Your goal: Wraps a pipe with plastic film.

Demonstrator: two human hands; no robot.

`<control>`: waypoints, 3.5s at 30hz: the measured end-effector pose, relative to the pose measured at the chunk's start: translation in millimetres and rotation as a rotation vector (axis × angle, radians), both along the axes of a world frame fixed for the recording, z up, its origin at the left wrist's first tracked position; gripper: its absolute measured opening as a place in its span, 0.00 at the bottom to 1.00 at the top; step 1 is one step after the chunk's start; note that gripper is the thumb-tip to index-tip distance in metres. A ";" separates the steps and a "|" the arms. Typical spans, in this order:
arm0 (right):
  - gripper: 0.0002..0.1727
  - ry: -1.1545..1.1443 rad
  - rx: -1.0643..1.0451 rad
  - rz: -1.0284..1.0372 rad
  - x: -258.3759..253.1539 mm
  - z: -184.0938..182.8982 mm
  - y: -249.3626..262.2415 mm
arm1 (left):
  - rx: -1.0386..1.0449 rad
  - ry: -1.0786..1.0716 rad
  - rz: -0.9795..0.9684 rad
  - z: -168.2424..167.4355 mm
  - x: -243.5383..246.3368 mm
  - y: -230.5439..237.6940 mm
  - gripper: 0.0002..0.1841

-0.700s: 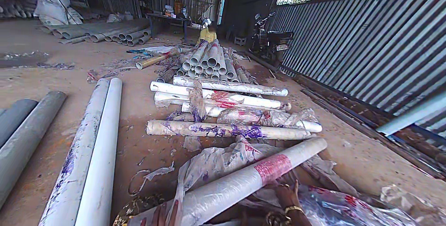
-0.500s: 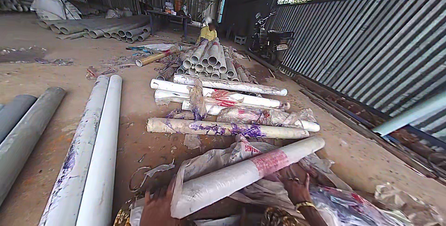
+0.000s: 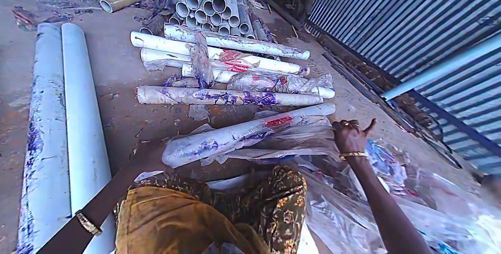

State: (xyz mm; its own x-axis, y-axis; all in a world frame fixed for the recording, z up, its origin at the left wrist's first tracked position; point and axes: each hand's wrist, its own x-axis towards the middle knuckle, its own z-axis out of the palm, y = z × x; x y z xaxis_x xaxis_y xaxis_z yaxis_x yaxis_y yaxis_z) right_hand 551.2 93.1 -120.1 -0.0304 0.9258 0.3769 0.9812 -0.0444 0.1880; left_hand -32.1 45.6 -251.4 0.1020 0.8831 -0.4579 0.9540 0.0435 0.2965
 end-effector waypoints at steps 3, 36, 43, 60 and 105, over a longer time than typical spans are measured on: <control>0.07 0.024 0.100 -0.070 5.7 29.2 8.7 | 0.097 0.215 -0.034 0.8 15.0 -21.5 0.70; 0.23 0.167 -0.561 0.173 -104.3 9.7 74.1 | 0.310 -0.113 0.001 27.1 22.9 -58.2 0.32; 0.35 0.011 -0.972 0.332 -150.8 -68.8 99.3 | 0.684 -0.072 -0.044 -16.2 112.2 -107.1 0.39; 0.20 -0.068 -0.944 0.313 -137.2 -81.7 93.7 | -0.119 0.000 0.050 13.5 91.9 -18.2 0.59; 0.19 -0.008 -0.790 -0.066 -67.6 -83.2 125.5 | -0.088 -0.038 0.127 11.3 82.0 -12.7 0.63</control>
State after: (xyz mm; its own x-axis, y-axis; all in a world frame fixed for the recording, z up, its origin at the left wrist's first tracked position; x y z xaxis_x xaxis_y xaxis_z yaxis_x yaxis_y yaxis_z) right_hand 483.6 218.5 -203.3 0.0338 0.9189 -0.3930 0.9796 0.0475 0.1953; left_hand 49.9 32.9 -240.1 0.0107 0.8466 -0.5321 0.9272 0.1909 0.3224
